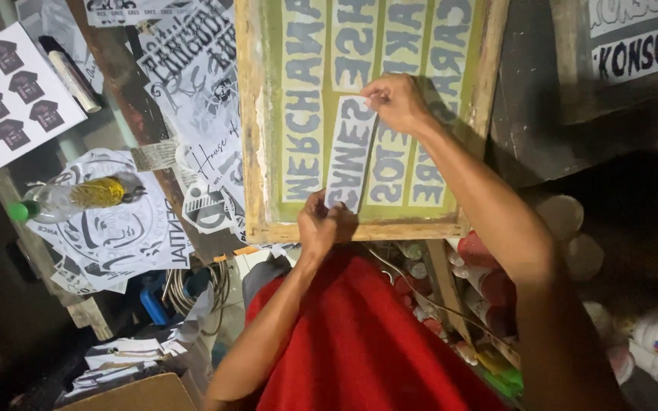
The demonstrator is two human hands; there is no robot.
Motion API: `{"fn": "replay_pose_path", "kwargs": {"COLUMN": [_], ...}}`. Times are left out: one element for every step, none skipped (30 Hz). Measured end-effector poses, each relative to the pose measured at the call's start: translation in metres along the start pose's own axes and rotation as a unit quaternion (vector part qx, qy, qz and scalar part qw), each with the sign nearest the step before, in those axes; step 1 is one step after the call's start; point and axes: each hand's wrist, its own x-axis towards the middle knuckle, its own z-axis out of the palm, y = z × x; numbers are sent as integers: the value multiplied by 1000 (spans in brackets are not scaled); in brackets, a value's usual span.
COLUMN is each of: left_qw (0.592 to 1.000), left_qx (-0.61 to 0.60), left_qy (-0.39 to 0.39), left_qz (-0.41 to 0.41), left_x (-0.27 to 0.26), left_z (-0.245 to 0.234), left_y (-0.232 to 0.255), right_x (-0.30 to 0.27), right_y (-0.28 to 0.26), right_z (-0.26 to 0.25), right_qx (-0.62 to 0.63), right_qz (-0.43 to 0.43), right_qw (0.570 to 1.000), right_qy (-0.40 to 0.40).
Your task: The person applies white letter stickers onto a wooden frame with a green background, smoothing them down with their hands. They then lift the frame to inspect the arrangement of the letters before continuing to apply more stickers.
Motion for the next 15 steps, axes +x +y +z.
{"fn": "replay_pose_path", "kwargs": {"left_qw": [1000, 999, 997, 997, 998, 995, 995, 997, 997, 997, 995, 994, 994, 993, 992], "left_qx": [0, 28, 56, 55, -7, -69, -70, -34, 1, 1, -8, -17, -17, -13, -9], "left_qy": [2, 22, 42, 45, 55, 64, 66, 74, 82, 81, 94, 108, 108, 115, 122], "left_qz": [-3, 6, 14, 14, -3, -20, -20, -12, -4, -5, -11, -16, -16, 7, 30], "left_x": [1, 3, 4, 5, 7, 8, 6, 5, 3, 2, 1, 0, 2, 3, 4], "left_z": [1, 3, 4, 7, 10, 13, 12, 11, 10, 12, 14, 15, 15, 16, 16], "left_y": [-3, -5, -8, -11, -14, -18, -14, -11, -9, -7, -5, -2, -6, -11, -15], "right_x": [-2, -3, -4, 0, 4, 7, 8, 8, 7, 9, 11, 13, 16, 19, 21], "right_y": [-5, -11, -17, -11, -4, 2, -1, -3, -5, 0, 4, 8, 14, 19, 24], "right_z": [-1, -4, -7, -4, -1, 2, 2, 2, 1, 3, 4, 7, 10, 14, 19], "right_qx": [1, -45, -91, -92, -79, -65, -65, -63, -61, -61, -67, -73, -72, -62, -51], "right_qz": [1, 7, 14, 12, -2, -14, -16, -14, -13, -13, -33, -54, -54, -63, -71], "right_qw": [1000, 999, 995, 995, 996, 995, 995, 995, 995, 995, 993, 991, 991, 991, 990], "right_qy": [-4, 11, 25, 22, 47, 71, 69, 76, 83, 83, 89, 94, 94, 101, 109]}}
